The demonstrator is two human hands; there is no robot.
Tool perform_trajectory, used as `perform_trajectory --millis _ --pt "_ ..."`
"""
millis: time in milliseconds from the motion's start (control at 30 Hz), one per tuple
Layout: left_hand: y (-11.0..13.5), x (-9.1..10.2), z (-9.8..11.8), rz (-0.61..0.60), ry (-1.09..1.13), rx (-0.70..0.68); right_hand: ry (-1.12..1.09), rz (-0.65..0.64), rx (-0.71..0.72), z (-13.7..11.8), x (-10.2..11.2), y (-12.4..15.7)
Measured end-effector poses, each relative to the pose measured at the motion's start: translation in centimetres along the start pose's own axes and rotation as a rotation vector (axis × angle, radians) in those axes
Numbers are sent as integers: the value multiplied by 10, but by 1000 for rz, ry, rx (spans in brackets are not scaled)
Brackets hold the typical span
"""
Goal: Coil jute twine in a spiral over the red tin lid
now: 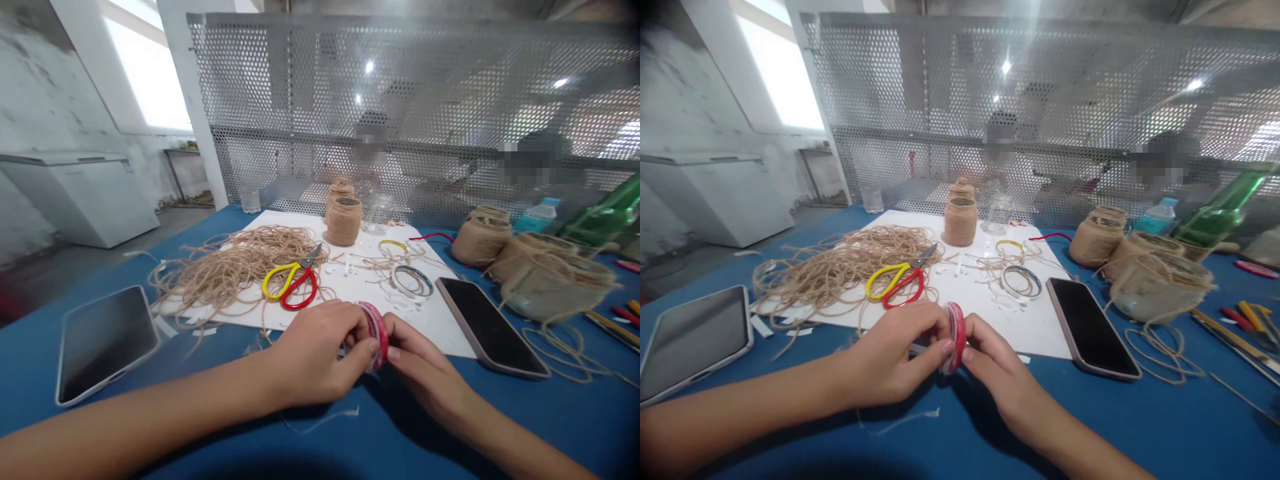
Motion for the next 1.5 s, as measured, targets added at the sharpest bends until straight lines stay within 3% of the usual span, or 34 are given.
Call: perform_trajectory --millis 300,800,1000,1133,1367,1500 --pt "-4 -2 -4 -60 153 43 -64 -30 -15 -3 -3 1" --pt "-5 -1 -7 -51 110 113 8 -19 2 -1 1 0" --pt "-2 -3 -9 -11 -59 108 113 -2 -2 -2 1 1" --pt "-3 0 -10 47 -222 29 68 18 2 -2 2 0" --pt "-19 21 -50 63 -642 143 -241 66 -59 -14 -4 -4" --pt "-23 33 -77 25 -710 241 -308 77 -49 -22 -6 -3"
Point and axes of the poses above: each hand's wrist, its own y-axis away from the middle knuckle, its own x-axis out of the back of the hand, z = x × y, the point moved 6 cm from there along -y, towards the middle knuckle, and after that the axes turned 11 degrees about -y, right-handed, at the moved point
